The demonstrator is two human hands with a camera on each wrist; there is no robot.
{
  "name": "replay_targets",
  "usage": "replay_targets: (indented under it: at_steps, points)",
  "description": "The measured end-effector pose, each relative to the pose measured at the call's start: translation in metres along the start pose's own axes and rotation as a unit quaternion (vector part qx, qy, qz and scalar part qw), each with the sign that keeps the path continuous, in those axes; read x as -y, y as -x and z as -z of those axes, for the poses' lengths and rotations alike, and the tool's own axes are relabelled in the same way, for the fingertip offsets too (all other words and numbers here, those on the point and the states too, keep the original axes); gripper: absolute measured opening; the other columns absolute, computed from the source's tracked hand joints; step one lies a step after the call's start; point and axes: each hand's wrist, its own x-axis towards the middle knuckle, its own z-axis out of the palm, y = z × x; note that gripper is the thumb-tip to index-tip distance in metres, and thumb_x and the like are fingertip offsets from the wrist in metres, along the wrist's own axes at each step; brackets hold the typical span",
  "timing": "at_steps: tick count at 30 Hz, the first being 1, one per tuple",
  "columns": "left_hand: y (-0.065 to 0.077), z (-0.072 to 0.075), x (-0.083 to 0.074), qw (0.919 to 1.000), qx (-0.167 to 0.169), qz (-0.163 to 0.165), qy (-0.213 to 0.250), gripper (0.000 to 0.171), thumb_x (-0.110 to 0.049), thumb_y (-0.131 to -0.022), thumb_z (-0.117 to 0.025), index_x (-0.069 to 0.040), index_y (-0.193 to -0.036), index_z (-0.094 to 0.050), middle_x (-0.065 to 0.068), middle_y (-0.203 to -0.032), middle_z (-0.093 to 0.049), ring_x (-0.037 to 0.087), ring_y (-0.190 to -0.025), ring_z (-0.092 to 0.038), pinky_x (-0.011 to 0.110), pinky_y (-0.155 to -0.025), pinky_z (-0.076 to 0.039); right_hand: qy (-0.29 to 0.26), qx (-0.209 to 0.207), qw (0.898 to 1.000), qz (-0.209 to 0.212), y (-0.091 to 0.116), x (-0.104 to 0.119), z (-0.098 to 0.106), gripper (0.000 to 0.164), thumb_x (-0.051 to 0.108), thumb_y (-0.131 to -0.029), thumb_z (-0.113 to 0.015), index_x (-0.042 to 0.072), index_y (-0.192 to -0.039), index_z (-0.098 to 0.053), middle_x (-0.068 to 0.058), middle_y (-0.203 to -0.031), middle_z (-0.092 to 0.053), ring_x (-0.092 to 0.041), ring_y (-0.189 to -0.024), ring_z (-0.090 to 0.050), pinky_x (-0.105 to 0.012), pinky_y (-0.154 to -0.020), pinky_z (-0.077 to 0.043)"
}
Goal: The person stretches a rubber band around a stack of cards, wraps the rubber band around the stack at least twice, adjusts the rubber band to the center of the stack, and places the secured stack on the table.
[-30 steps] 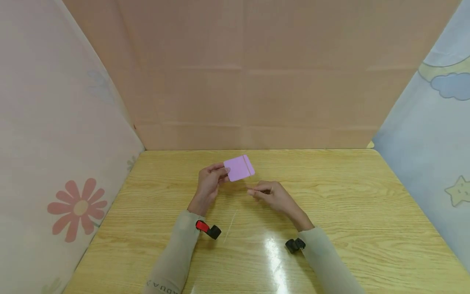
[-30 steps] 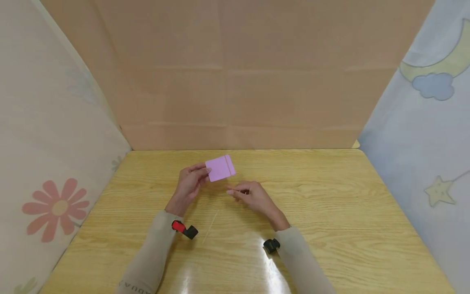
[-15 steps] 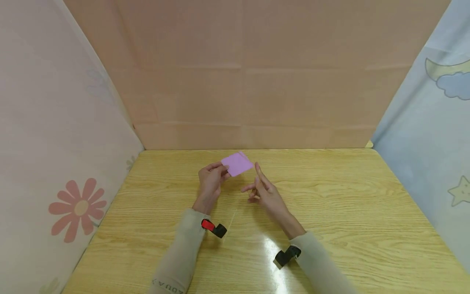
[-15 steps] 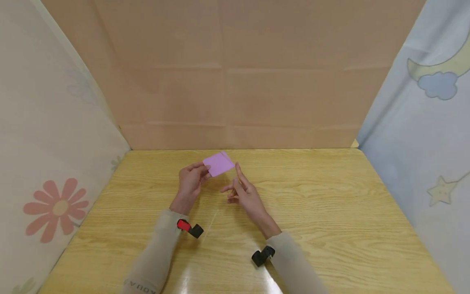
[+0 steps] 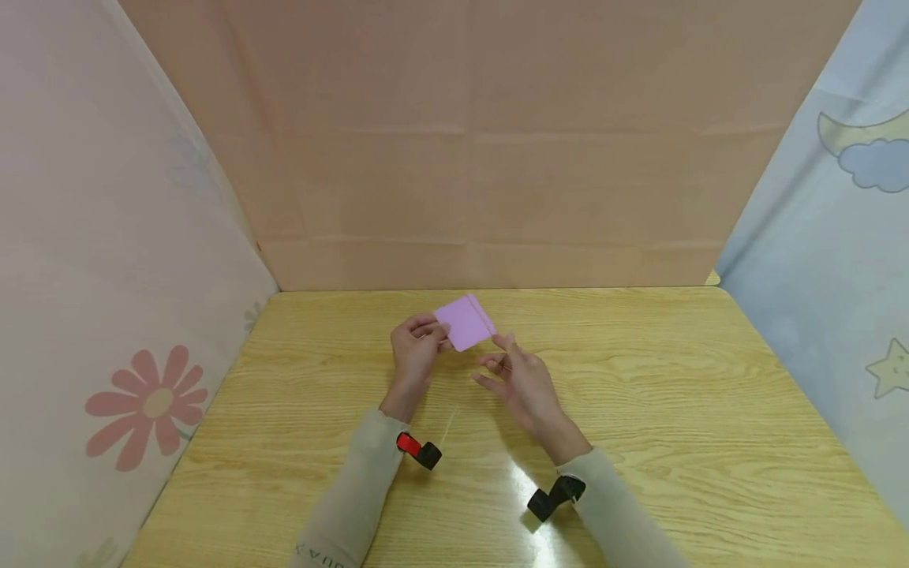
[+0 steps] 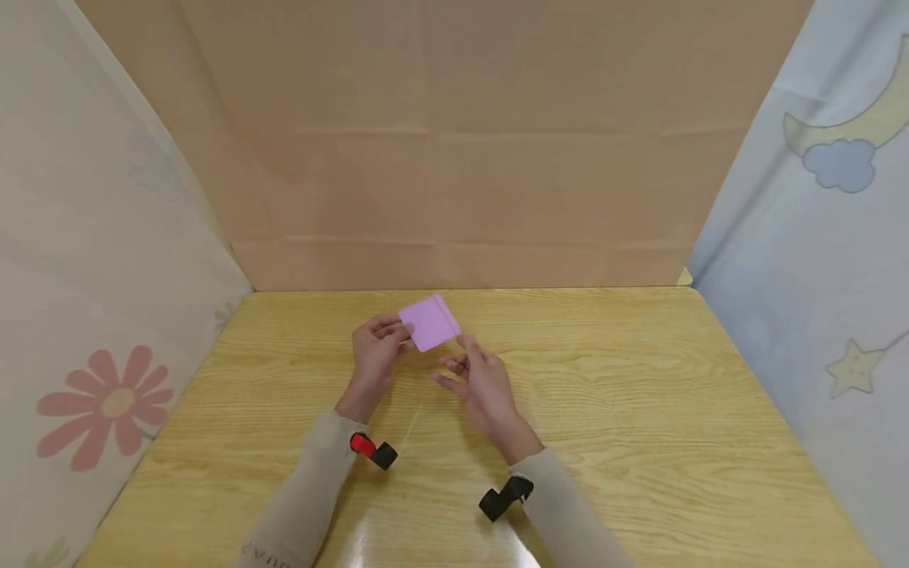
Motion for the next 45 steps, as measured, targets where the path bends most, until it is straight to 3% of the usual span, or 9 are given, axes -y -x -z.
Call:
replay_targets:
  at_steps: [7,13,18,24,31,39,45]
  points:
    - [0.003,0.004,0.004,0.9991,0.031,0.018,-0.02,0.017,0.012,-0.09,-0.071,0.004,-0.105,-0.067,0.014,-0.09,-0.072,0.013,-0.077,-0.069,0.026,-0.063,-0.064,0.022,-0.048,0.998,-0.023,-0.008,0.008,0.018,0.058,0.042,-0.112,-0.047,-0.009,-0.138,-0.058,0.004,-0.088,-0.063,-0.004,-0.08,-0.06,-0.023,-0.08,-0.064]
    - [0.004,0.006,0.004,0.9983,0.046,0.011,-0.034,0.018,0.014,-0.088,-0.07,0.007,-0.105,-0.067,0.022,-0.094,-0.073,0.014,-0.076,-0.07,0.027,-0.063,-0.064,0.01,-0.062,0.998,-0.031,-0.012,0.009,0.021,0.037,0.036,-0.109,-0.057,0.003,-0.102,-0.073,0.003,-0.096,-0.065,-0.005,-0.079,-0.056,-0.018,-0.069,-0.058]
    - [0.005,0.01,0.005,0.9975,0.056,0.018,-0.039,0.019,0.013,-0.087,-0.072,0.006,-0.105,-0.068,0.021,-0.095,-0.072,0.015,-0.077,-0.07,0.028,-0.065,-0.066,0.0,-0.07,0.997,-0.04,-0.014,0.007,0.022,0.036,0.035,-0.104,-0.067,0.008,-0.083,-0.078,0.002,-0.091,-0.062,-0.007,-0.073,-0.047,-0.016,-0.06,-0.048]
    - [0.005,0.012,0.007,0.9976,0.058,0.016,-0.035,0.019,0.014,-0.087,-0.071,0.006,-0.104,-0.069,0.023,-0.095,-0.073,0.015,-0.075,-0.07,0.028,-0.064,-0.065,-0.013,-0.072,0.996,-0.05,-0.015,0.006,0.022,0.029,0.032,-0.101,-0.072,0.009,-0.085,-0.079,0.002,-0.091,-0.066,-0.007,-0.074,-0.048,-0.018,-0.062,-0.046]
    - [0.007,0.013,0.009,0.9969,0.072,0.016,-0.028,0.017,0.015,-0.088,-0.071,0.007,-0.103,-0.066,0.005,-0.083,-0.068,0.014,-0.075,-0.069,0.027,-0.065,-0.065,-0.048,-0.078,0.994,-0.067,-0.014,0.005,0.021,0.025,0.026,-0.101,-0.073,0.009,-0.083,-0.078,0.001,-0.087,-0.068,-0.008,-0.072,-0.052,-0.02,-0.064,-0.05]
    - [0.012,0.01,0.009,0.9931,0.1,0.015,-0.06,0.018,0.013,-0.089,-0.072,0.008,-0.105,-0.067,0.003,-0.084,-0.068,0.014,-0.073,-0.071,0.029,-0.066,-0.066,-0.096,-0.078,0.988,-0.095,-0.014,0.008,0.019,0.015,0.022,-0.099,-0.075,0.008,-0.093,-0.074,-0.001,-0.093,-0.061,-0.009,-0.079,-0.056,-0.022,-0.073,-0.055]
    - [0.009,0.014,0.004,0.992,0.105,0.031,-0.062,0.017,0.013,-0.089,-0.073,0.007,-0.104,-0.067,0.001,-0.08,-0.068,0.012,-0.07,-0.068,0.025,-0.061,-0.063,-0.087,-0.058,0.989,-0.101,-0.013,0.017,0.025,0.014,0.018,-0.097,-0.078,0.008,-0.088,-0.077,0.001,-0.093,-0.06,-0.009,-0.078,-0.052,-0.025,-0.073,-0.052]
